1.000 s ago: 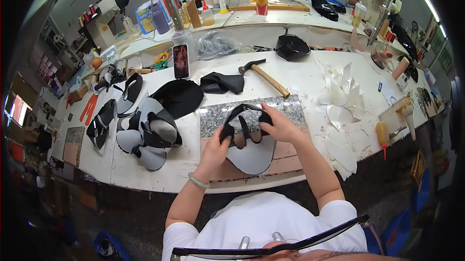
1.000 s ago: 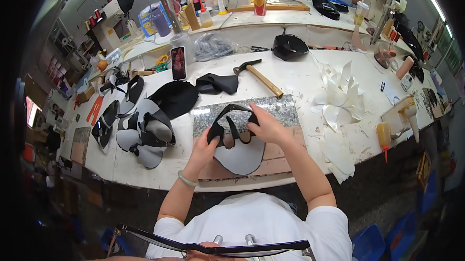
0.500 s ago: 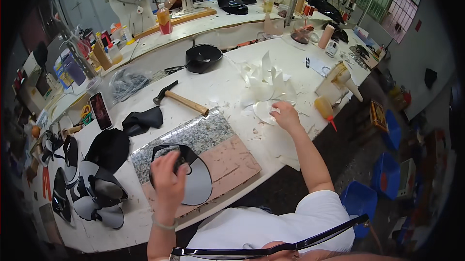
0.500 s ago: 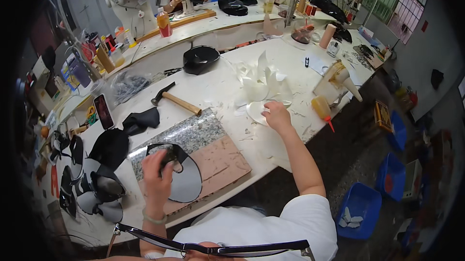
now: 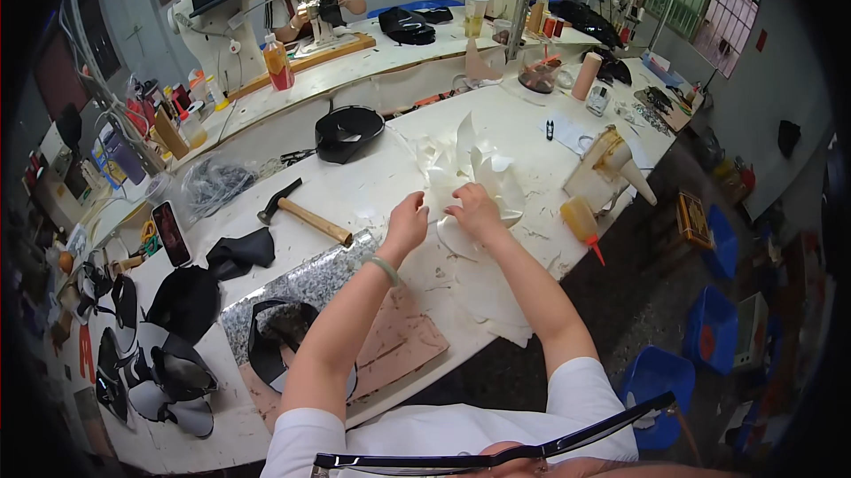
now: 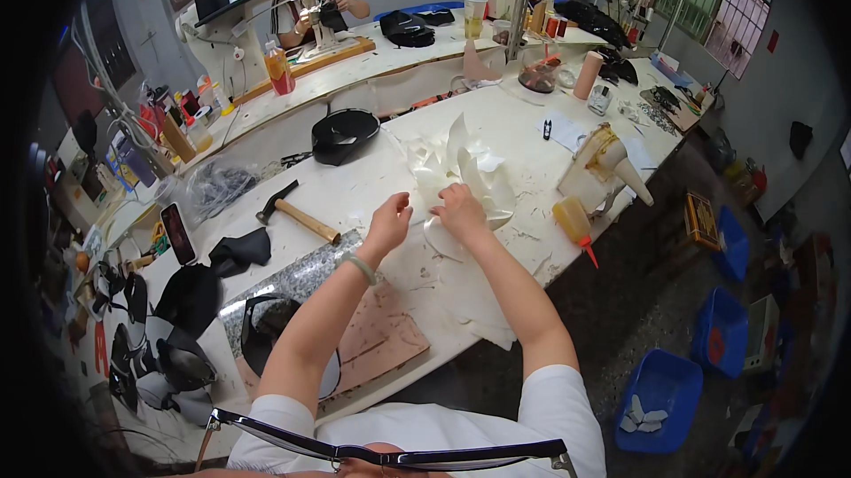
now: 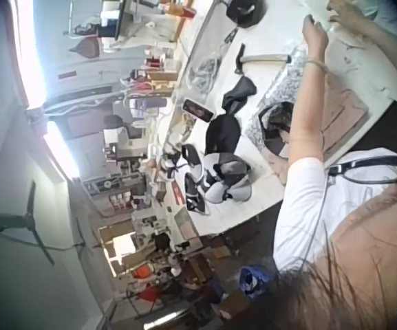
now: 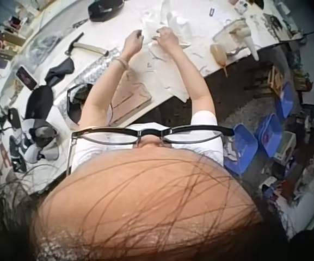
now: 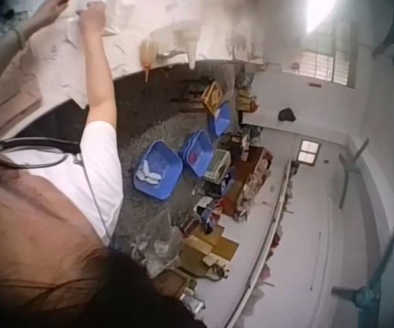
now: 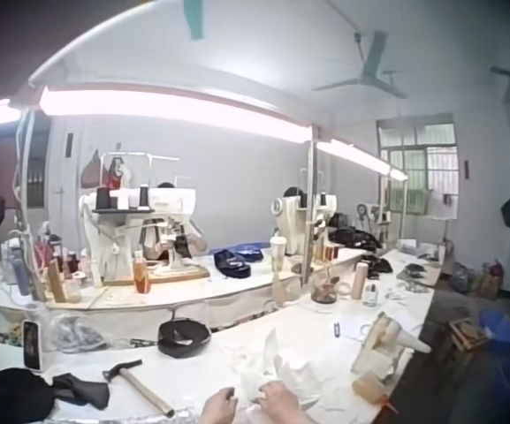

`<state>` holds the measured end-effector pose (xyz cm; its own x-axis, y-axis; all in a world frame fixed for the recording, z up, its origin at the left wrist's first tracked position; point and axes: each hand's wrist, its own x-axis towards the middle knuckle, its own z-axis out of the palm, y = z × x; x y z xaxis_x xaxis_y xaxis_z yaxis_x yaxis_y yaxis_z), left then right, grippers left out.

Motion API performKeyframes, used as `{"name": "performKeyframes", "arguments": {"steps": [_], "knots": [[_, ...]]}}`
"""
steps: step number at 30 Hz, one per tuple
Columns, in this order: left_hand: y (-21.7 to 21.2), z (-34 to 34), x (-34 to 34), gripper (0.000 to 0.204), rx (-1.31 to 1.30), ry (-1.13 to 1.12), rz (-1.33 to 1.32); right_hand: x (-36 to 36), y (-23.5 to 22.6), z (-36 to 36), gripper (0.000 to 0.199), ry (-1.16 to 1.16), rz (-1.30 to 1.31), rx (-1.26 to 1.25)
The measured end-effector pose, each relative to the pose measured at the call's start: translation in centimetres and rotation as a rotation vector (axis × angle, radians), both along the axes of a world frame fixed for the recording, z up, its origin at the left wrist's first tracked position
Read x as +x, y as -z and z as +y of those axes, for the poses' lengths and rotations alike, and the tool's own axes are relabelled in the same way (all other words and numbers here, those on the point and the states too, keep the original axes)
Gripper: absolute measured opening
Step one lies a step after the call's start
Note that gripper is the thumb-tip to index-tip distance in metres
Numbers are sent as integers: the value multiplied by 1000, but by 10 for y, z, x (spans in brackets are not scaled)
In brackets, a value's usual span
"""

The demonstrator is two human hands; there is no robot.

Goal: The person attaches white stiffener inserts to the inside of shoe upper components by hand and presses the edges together.

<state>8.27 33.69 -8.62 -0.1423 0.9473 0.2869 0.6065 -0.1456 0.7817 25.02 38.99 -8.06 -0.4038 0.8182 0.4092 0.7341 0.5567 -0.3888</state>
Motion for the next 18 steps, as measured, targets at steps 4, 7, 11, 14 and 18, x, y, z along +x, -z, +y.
{"name": "performKeyframes", "arguments": {"steps": [4,7,11,14,18], "knots": [[34,53,-21,30,-183,-135,-460,-27,-6,10,32,-70,53,27],[6,60,-6,31,-363,-94,-874,-26,-8,16,33,9,13,-59],[-9,66,0,26,-473,-97,-748,-35,6,24,24,33,31,32],[-2,80,3,20,-515,-215,-862,-31,8,24,17,40,115,-12],[4,81,2,18,-460,-286,-671,22,3,30,14,253,910,-471]]}}
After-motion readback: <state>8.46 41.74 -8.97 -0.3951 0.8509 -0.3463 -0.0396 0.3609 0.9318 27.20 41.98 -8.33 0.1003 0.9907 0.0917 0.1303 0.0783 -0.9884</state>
